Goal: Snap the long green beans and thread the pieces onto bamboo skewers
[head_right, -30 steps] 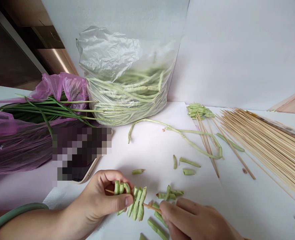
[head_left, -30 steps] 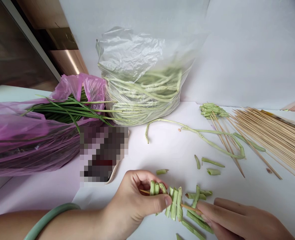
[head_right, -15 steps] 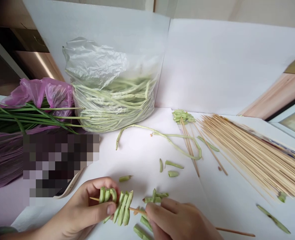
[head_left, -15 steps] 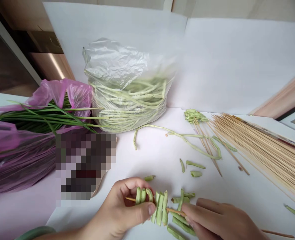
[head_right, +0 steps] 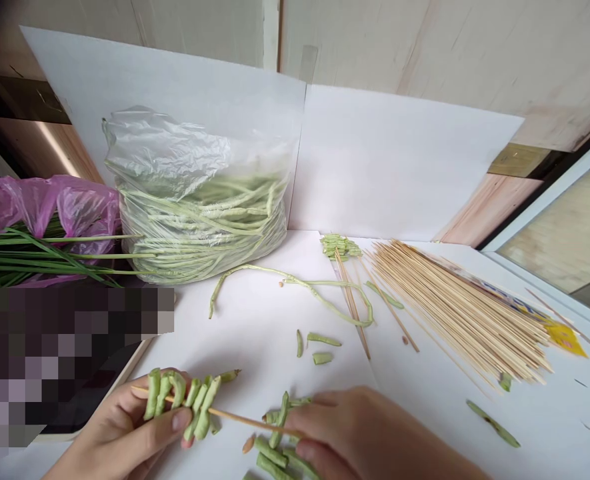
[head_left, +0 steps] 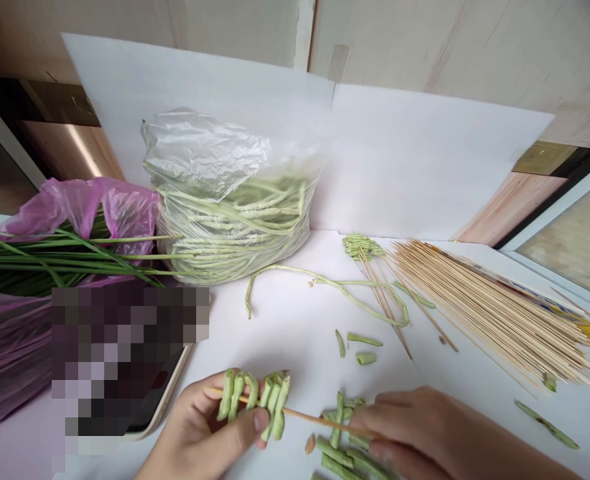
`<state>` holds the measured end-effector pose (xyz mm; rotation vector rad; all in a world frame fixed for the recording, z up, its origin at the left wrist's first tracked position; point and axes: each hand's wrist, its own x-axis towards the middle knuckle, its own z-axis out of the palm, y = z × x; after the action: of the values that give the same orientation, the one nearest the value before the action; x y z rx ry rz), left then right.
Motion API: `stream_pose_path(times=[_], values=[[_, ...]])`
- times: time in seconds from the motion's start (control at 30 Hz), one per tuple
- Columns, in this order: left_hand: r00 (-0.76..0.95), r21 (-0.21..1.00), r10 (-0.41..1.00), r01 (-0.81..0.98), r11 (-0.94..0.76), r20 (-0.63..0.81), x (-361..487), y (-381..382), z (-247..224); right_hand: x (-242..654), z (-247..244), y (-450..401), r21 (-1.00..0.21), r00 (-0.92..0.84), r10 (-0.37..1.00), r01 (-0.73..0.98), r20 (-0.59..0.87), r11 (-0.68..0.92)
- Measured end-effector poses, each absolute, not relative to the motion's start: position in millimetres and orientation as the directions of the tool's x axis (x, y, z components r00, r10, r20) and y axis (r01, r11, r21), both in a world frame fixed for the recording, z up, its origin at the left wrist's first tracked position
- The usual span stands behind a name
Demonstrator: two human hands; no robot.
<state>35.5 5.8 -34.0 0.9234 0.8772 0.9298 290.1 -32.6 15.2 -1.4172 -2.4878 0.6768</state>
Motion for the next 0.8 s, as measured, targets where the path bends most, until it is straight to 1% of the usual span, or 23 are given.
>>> stream_pose_path(times=[0.1,0.2,0.27,0.37,0.43,0.47,0.53,0.63,0.7,0.8], values=[[0.287,0.907,0.928,-0.277,0.316,-0.236,35.5,8.2,-31.3,314.2,17.8,-17.5,-0.498,-0.447,0.894,0.771,0.023,0.398],[0.172,0.879,0.940,-0.337,0.336,-0.294,39.3,6.7,-29.8,343.7,10.3,-0.5,-0.501,-0.330,0.941,0.803,0.076,0.322],[0.119,0.863,0.937,-0.366,0.348,-0.328,42.0,4.7,-29.1,366.2,2.0,10.5,-0.510,-0.171,0.977,0.833,0.127,0.212],[0.152,0.848,0.922,-0.362,0.386,-0.355,43.3,2.7,-27.9,400.3,-11.3,26.8,-0.538,0.169,0.955,0.843,0.242,-0.013],[0.194,0.842,0.911,-0.351,0.410,-0.363,42.5,2.3,-27.0,418.7,-18.6,37.1,-0.523,0.309,0.921,0.840,0.239,-0.146],[0.211,0.841,0.907,-0.344,0.418,-0.365,41.9,2.2,-26.6,425.5,-21.7,41.6,-0.504,0.346,0.915,0.839,0.206,-0.203],[0.238,0.847,0.902,-0.323,0.423,-0.360,40.8,2.3,-26.1,433.7,-26.5,48.2,-0.454,0.377,0.919,0.843,0.118,-0.288],[0.274,0.865,0.900,-0.285,0.412,-0.338,39.9,2.6,-26.0,435.3,-30.5,51.8,-0.380,0.370,0.929,0.860,0.006,-0.340],[0.290,0.872,0.897,-0.267,0.410,-0.333,39.7,3.0,-26.4,433.8,-30.7,51.7,-0.332,0.359,0.933,0.880,-0.005,-0.340],[0.302,0.876,0.893,-0.251,0.412,-0.333,39.6,3.4,-27.2,435.8,-28.4,51.3,-0.272,0.336,0.942,0.909,0.024,-0.317]])
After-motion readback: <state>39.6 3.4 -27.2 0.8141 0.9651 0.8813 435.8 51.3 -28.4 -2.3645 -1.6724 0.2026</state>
